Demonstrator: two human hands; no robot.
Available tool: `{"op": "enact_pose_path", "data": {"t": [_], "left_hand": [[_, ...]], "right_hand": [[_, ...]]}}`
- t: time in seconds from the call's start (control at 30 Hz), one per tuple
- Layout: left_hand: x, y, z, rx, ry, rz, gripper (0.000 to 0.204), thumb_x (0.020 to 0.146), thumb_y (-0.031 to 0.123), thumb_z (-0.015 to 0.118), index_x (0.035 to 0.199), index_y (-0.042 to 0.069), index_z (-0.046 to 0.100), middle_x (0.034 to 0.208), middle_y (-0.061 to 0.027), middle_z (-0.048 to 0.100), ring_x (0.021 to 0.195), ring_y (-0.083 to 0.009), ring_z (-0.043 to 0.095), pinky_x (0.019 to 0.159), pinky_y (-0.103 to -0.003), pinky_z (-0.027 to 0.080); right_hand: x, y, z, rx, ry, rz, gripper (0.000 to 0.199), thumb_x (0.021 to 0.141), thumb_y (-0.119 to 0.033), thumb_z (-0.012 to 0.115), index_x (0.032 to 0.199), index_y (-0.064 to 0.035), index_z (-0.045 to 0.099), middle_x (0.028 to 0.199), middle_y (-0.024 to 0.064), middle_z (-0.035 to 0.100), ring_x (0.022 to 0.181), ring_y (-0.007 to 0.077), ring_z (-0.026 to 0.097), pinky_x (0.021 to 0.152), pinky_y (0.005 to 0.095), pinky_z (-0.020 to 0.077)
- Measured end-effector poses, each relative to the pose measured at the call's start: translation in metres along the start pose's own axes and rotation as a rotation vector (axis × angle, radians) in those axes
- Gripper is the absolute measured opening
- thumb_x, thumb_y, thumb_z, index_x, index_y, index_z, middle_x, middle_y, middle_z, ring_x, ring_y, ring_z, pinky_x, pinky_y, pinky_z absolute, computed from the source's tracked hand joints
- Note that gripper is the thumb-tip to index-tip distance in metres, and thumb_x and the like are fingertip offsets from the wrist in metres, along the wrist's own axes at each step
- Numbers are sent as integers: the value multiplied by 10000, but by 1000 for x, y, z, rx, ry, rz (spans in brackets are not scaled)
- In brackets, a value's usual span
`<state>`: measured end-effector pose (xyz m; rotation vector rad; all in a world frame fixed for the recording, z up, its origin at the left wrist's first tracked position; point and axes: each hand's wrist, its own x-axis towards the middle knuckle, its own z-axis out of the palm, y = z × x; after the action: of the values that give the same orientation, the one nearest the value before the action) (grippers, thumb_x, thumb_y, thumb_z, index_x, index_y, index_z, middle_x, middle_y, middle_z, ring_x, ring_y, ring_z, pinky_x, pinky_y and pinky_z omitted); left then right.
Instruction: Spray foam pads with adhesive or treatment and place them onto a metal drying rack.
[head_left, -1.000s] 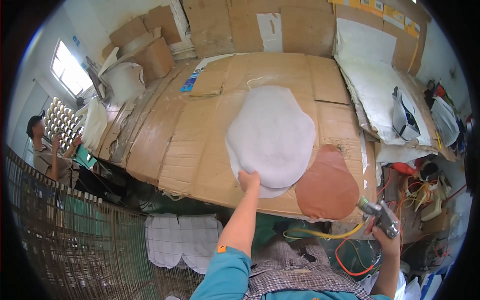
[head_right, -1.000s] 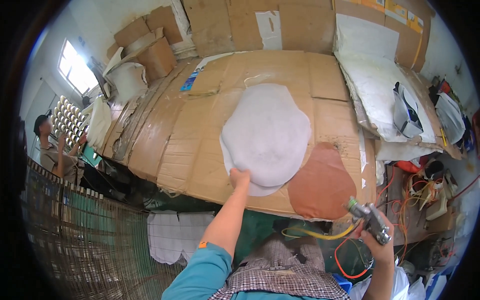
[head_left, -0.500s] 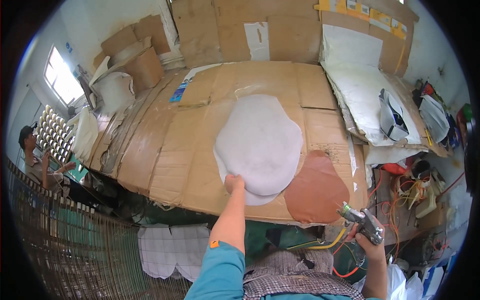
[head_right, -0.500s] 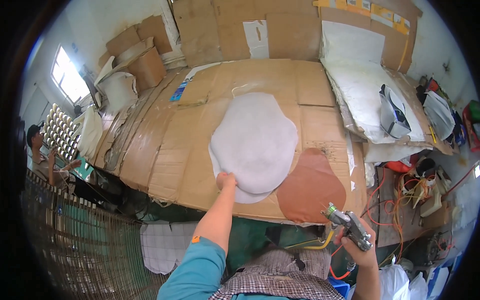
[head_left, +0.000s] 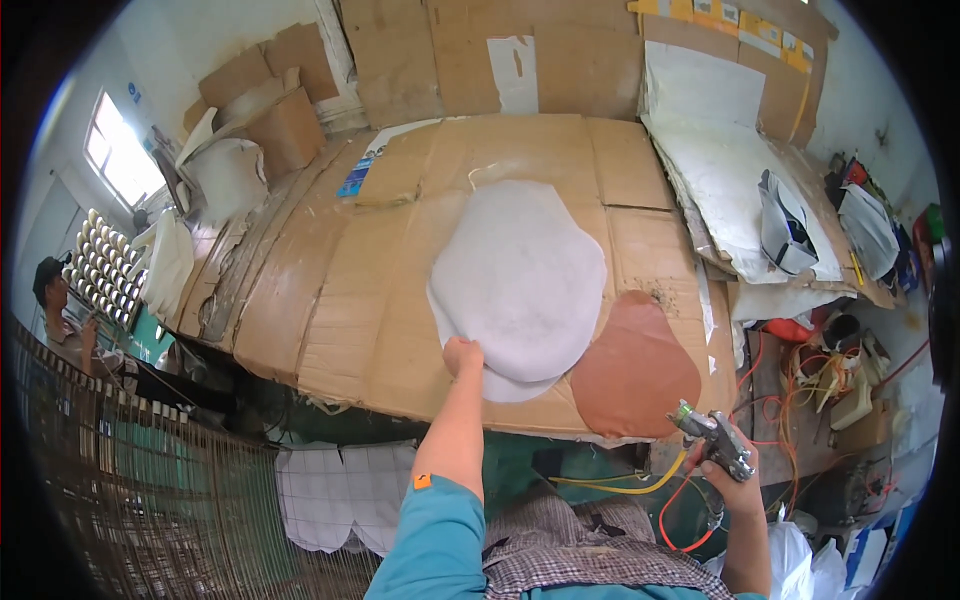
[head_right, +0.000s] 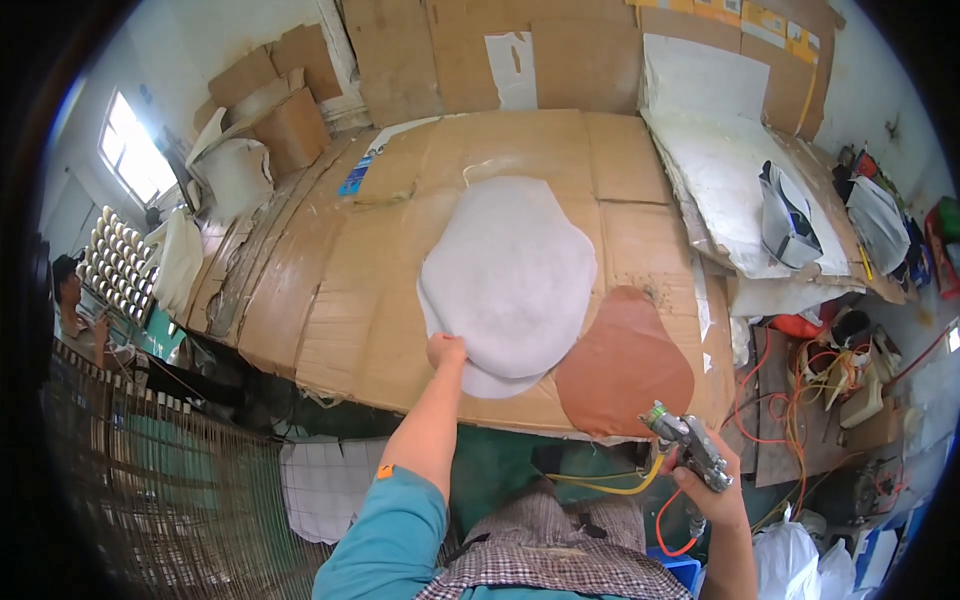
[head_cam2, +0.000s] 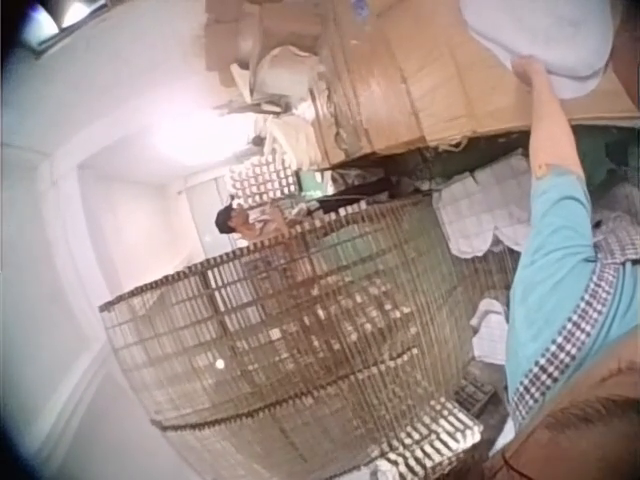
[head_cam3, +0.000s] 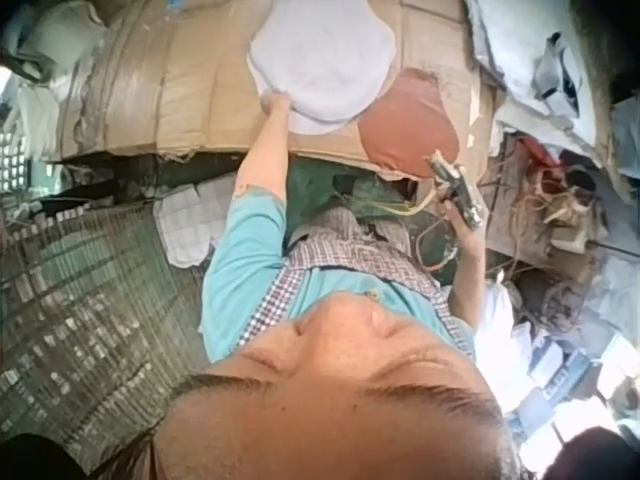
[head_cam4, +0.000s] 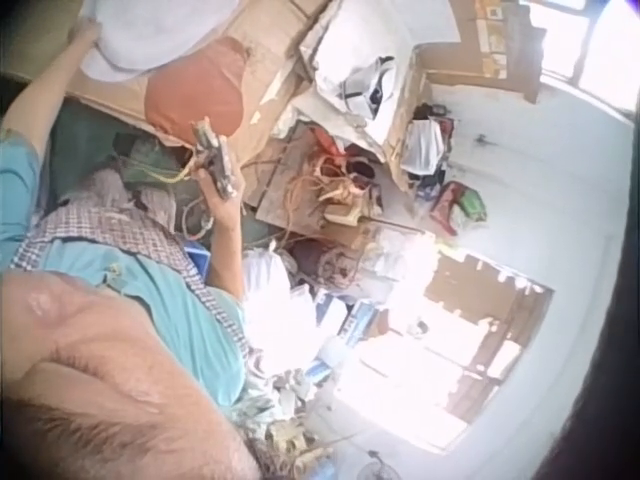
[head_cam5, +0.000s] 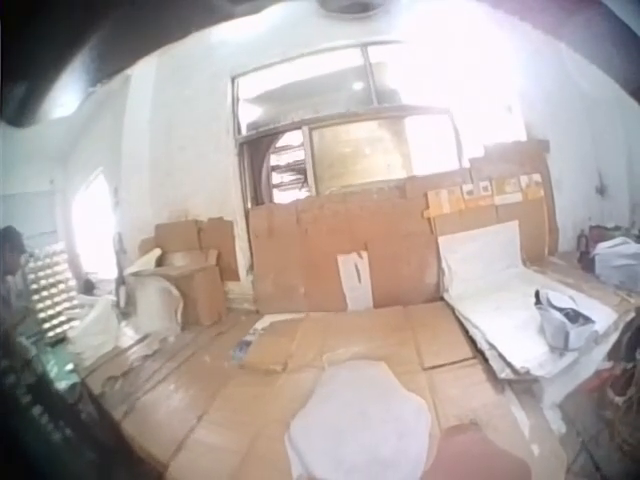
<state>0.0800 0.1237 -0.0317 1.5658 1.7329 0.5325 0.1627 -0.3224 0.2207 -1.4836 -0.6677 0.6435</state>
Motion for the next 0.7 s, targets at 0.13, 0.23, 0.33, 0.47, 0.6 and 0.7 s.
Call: {"op": "enact_pose_path", "data": {"t": [0.13, 0.23, 0.33, 0.47, 0.6, 0.7], "left_hand": [[-32, 29, -35, 203, -5, 166, 137, 737, 175, 641, 755, 40, 624, 796, -139, 646, 770, -328, 634, 691, -416, 500], [-35, 31, -45, 179, 71, 233, 197, 741, 211, 680, 690, 40, 596, 722, -120, 637, 666, -258, 621, 636, -390, 499], [-44, 34, -42, -211, 183, 252, 174, 760, 173, 672, 703, 36, 581, 709, -99, 624, 641, -217, 607, 592, -362, 497], [-42, 1, -14, -1124, 133, -182, 181, 787, 180, 659, 811, 16, 586, 763, -81, 617, 648, -202, 580, 575, -342, 486], [-90, 6, 5, -921, -225, -312, 135, 802, 101, 608, 903, 23, 565, 849, -59, 599, 695, -150, 579, 517, -301, 483], [-100, 27, -3, -941, -370, -258, 135, 797, 60, 576, 925, 32, 544, 884, -66, 587, 724, -177, 588, 529, -314, 506]], "right_hand": [[-3, 0, -1, -29, 0, 5, 583, 767, -205, 700, 1241, 20, 448, 803, 62, 593, 733, 132, 581, 651, 247, 446], [-2, -4, 1, -25, 6, 13, 588, 763, -222, 707, 1236, 18, 453, 801, 58, 591, 732, 130, 579, 654, 250, 445], [-3, 0, -3, -36, 31, 15, 584, 763, -219, 706, 1232, 20, 455, 801, 56, 591, 733, 130, 578, 654, 252, 446], [-2, 0, 4, -32, 0, 15, 579, 766, -217, 704, 1230, 23, 456, 800, 53, 591, 735, 131, 579, 656, 254, 447], [-2, 6, 5, -49, 2, 19, 568, 776, -222, 696, 1228, 25, 456, 799, 53, 589, 734, 135, 579, 662, 258, 450], [1, 3, 8, -59, 6, 25, 555, 788, -233, 687, 1222, 27, 458, 808, 56, 588, 745, 141, 581, 672, 265, 456]]}}
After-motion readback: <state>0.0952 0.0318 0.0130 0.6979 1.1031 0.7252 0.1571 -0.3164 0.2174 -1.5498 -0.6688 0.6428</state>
